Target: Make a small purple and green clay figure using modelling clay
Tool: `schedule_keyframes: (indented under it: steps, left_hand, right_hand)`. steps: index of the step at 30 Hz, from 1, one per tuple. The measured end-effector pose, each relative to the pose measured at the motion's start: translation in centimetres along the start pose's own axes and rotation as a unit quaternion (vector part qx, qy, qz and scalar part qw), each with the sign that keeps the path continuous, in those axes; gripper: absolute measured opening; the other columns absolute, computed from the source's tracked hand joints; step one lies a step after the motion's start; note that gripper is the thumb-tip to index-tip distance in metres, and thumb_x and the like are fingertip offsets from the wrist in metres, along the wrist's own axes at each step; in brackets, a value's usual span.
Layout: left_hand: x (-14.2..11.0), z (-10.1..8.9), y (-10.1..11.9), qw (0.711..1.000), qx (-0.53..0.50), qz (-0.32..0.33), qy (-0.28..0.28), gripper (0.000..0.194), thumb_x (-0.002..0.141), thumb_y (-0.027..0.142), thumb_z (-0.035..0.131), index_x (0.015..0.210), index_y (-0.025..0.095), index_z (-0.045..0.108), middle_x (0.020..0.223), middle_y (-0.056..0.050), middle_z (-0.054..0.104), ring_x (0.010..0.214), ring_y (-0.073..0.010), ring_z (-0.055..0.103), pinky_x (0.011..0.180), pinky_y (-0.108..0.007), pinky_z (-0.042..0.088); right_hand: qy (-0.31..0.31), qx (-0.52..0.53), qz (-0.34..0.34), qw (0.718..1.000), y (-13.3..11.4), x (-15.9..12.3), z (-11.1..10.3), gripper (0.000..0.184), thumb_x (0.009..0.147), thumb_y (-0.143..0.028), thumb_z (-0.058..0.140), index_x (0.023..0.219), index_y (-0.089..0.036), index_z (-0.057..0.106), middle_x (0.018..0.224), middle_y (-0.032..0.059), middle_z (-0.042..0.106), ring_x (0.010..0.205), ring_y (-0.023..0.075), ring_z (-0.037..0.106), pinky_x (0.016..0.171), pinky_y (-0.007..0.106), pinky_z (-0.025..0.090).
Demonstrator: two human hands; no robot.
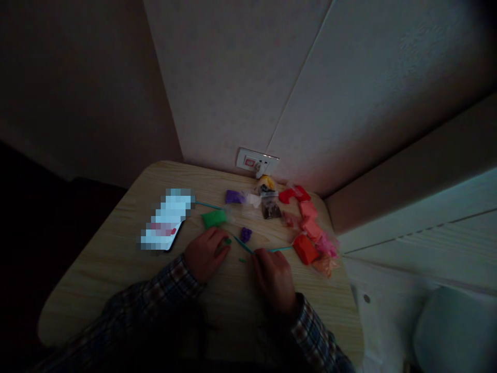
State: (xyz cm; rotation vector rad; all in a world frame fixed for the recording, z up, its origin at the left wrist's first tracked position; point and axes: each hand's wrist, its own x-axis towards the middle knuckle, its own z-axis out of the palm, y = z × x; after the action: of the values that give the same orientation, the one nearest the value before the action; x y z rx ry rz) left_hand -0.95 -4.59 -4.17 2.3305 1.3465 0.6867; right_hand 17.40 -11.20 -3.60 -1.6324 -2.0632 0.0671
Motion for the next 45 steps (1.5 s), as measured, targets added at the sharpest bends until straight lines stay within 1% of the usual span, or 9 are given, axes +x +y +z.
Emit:
schedule_keyframes:
  steps: [4, 10, 14, 18, 23, 26, 33, 40, 45]
  left_hand:
    - [-0.1, 0.3, -0.5, 0.999, 0.022, 0.022, 0.012, 0.017, 0.081, 0.020, 0.060, 0.097, 0.018, 0.062, 0.090, -0.005, 0.064, 0.079, -0.0188, 0.065, 0.070, -0.029, 0.053]
    - [-0.1, -0.1, -0.7, 0.999, 0.026, 0.044, 0.015, 0.010, 0.084, 0.020, 0.055, 0.092, 0.018, 0.061, 0.086, -0.003, 0.063, 0.076, -0.0161, 0.064, 0.068, -0.026, 0.053]
    - [0.1, -0.4, -0.3, 0.998, 0.049, 0.034, 0.003, 0.005, 0.084, 0.019, 0.056, 0.081, 0.018, 0.059, 0.083, -0.002, 0.062, 0.073, -0.0159, 0.063, 0.065, -0.026, 0.051]
    - [0.3, -0.6, 0.1, 0.998, 0.059, 0.018, -0.024, 0.006, 0.085, 0.021, 0.057, 0.080, 0.018, 0.059, 0.084, -0.002, 0.062, 0.073, -0.0158, 0.063, 0.064, -0.025, 0.050]
    - [0.2, -0.6, -0.2, 0.998, 0.050, 0.018, -0.014, 0.004, 0.081, 0.021, 0.062, 0.079, 0.017, 0.061, 0.083, -0.003, 0.062, 0.073, -0.0168, 0.063, 0.063, -0.026, 0.050]
    - [-0.2, -0.7, -0.5, 0.998, 0.047, 0.036, 0.000, 0.005, 0.083, 0.021, 0.060, 0.080, 0.017, 0.061, 0.083, -0.003, 0.063, 0.073, -0.0160, 0.063, 0.063, -0.025, 0.050]
    - [-1.1, -0.9, -1.0, 0.989, 0.091, 0.119, 0.023, 0.017, 0.091, 0.024, 0.048, 0.086, 0.018, 0.064, 0.081, -0.003, 0.064, 0.070, -0.0136, 0.061, 0.062, -0.023, 0.047]
    - [-1.2, -0.9, -1.0, 0.981, 0.116, 0.151, 0.035, 0.021, 0.090, 0.024, 0.048, 0.100, 0.017, 0.065, 0.085, -0.006, 0.065, 0.071, -0.0157, 0.062, 0.062, -0.025, 0.049]
    - [-1.2, -0.9, -0.9, 0.980, 0.125, 0.155, 0.025, 0.021, 0.089, 0.024, 0.049, 0.099, 0.018, 0.065, 0.085, -0.006, 0.065, 0.070, -0.0156, 0.062, 0.063, -0.025, 0.050]
  right_hand:
    - [-0.003, -0.018, -0.008, 1.000, -0.4, 0.2, 0.1, 0.031, 0.098, -0.023, 0.033, 0.074, -0.020, 0.053, 0.057, 0.0002, 0.060, 0.052, 0.0151, 0.056, 0.061, 0.028, 0.035]
    - [-0.029, -0.027, -0.028, 0.999, -1.2, 0.5, 0.3, 0.027, 0.093, -0.017, 0.037, 0.070, -0.020, 0.051, 0.054, -0.0009, 0.059, 0.049, 0.0142, 0.054, 0.063, 0.028, 0.033]
    - [-0.054, -0.033, -0.018, 0.998, -1.7, 0.6, 0.6, 0.024, 0.091, -0.015, 0.038, 0.070, -0.020, 0.050, 0.054, -0.0010, 0.058, 0.051, 0.0147, 0.054, 0.066, 0.029, 0.032]
    - [-0.066, -0.032, -0.006, 0.997, -1.7, 0.7, 0.8, 0.025, 0.091, -0.015, 0.037, 0.070, -0.021, 0.049, 0.053, -0.0010, 0.058, 0.049, 0.0150, 0.053, 0.066, 0.029, 0.031]
    - [-0.087, -0.028, -0.001, 0.996, -1.5, 0.8, 0.7, 0.023, 0.091, -0.016, 0.038, 0.071, -0.020, 0.050, 0.055, -0.0008, 0.060, 0.052, 0.0154, 0.055, 0.068, 0.030, 0.031]
    - [-0.087, -0.024, -0.007, 0.996, -1.4, 0.7, 0.8, 0.023, 0.091, -0.015, 0.038, 0.072, -0.020, 0.050, 0.056, -0.0011, 0.060, 0.052, 0.0155, 0.056, 0.068, 0.030, 0.031]
    - [-0.083, -0.019, -0.007, 0.996, -1.3, 0.7, 0.8, 0.023, 0.091, -0.015, 0.039, 0.072, -0.021, 0.049, 0.056, -0.0014, 0.060, 0.053, 0.0153, 0.056, 0.067, 0.030, 0.031]
    - [-0.095, -0.023, -0.005, 0.995, -1.1, 0.6, 0.9, 0.021, 0.090, -0.015, 0.039, 0.073, -0.021, 0.049, 0.058, -0.0012, 0.061, 0.055, 0.0162, 0.057, 0.069, 0.030, 0.031]
    - [-0.110, -0.025, -0.020, 0.993, -1.4, 0.6, 0.9, 0.018, 0.086, -0.009, 0.042, 0.073, -0.020, 0.049, 0.057, -0.0017, 0.061, 0.053, 0.0154, 0.055, 0.069, 0.030, 0.032]
